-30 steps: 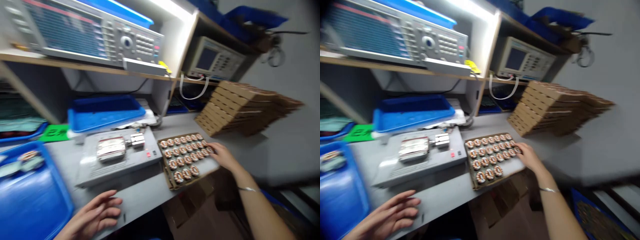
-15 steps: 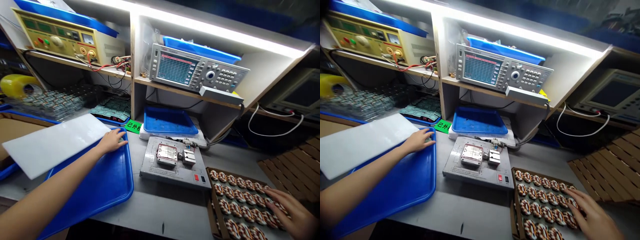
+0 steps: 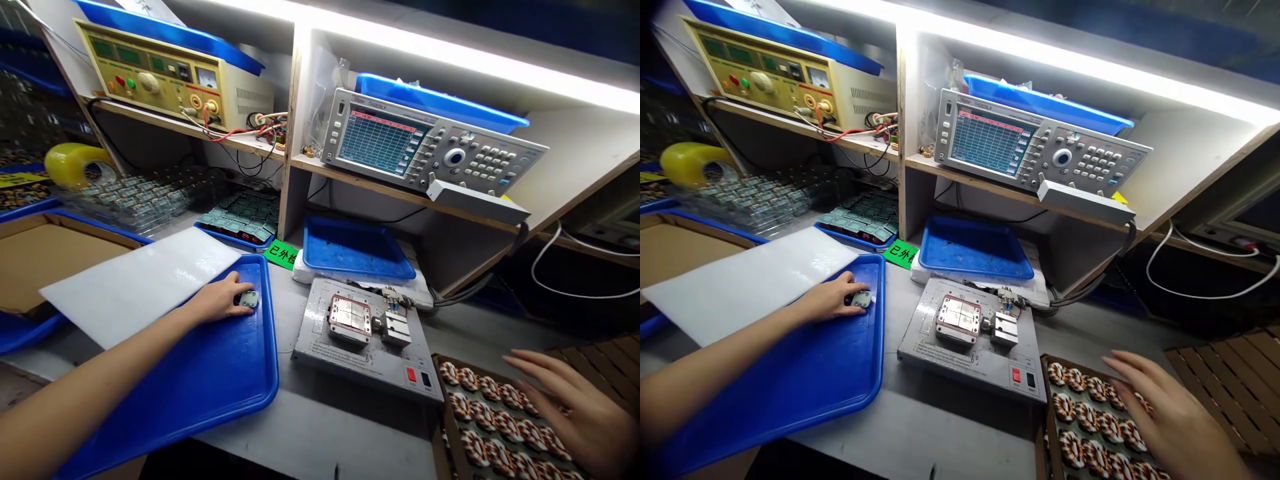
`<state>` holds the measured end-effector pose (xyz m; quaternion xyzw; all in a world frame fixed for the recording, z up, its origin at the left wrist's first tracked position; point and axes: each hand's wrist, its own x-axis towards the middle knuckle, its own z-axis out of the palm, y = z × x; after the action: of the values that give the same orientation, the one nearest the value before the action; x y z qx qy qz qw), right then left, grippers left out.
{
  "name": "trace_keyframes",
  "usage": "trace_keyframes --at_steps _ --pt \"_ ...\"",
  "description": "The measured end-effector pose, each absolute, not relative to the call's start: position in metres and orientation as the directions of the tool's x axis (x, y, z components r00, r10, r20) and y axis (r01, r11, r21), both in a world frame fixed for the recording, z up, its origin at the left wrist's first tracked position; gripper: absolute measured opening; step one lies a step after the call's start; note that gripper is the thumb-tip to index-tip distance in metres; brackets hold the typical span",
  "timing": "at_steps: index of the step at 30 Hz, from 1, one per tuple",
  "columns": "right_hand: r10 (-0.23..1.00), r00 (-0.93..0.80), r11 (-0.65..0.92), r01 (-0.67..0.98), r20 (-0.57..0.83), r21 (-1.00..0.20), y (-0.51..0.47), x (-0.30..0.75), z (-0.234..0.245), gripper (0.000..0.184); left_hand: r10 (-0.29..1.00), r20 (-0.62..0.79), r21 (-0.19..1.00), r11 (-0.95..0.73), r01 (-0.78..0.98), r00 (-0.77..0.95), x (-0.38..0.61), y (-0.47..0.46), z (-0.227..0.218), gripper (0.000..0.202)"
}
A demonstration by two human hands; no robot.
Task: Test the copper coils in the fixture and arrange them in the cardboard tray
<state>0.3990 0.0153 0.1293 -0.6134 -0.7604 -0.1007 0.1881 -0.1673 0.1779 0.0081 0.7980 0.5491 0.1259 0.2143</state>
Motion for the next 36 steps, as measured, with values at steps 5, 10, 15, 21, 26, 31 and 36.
trace_keyframes --at_steps 5,10,15,21,26,31,36 --pt "0.815 -0.453 0.511 0.856 0.361 -0.081 0.063 0.280 0.150 0.029 0.964 -0.093 0.730 -0.103 0.676 0.248 -0.161 0.154 0.018 0.054" --pt "0.696 -0.603 0.707 0.670 0.391 -0.226 0.074 0.148 0.143 0.039 0.942 -0.266 0.929 0.195 0.313 0.202 -0.134 0.099 0.052 0.064" --pt "0.649 -0.693 0.757 0.542 0.315 -0.365 0.072 0.070 0.130 0.048 0.800 -0.474 0.653 0.599 -0.463 0.368 -0.093 0.047 0.073 0.041" --pt "0.738 -0.616 0.648 0.530 0.275 -0.547 0.066 0.063 0.122 0.034 0.757 -0.472 0.397 0.640 -0.657 0.452 -0.064 0.030 0.060 0.037" --pt "0.847 -0.476 0.454 0.419 0.236 -0.787 0.068 0.093 0.135 0.030 0.721 -0.472 0.353 0.682 -0.641 0.507 -0.056 0.028 0.058 0.034" --pt "0.972 -0.223 0.141 0.306 0.073 -0.941 0.091 0.157 0.139 0.034 0.680 -0.482 0.367 0.729 -0.577 0.553 -0.049 0.024 0.056 0.042" --pt "0.986 -0.137 0.154 0.539 0.094 -0.828 0.109 0.201 0.117 0.030 0.639 -0.545 0.334 0.759 -0.558 0.543 -0.036 0.016 0.049 0.043"
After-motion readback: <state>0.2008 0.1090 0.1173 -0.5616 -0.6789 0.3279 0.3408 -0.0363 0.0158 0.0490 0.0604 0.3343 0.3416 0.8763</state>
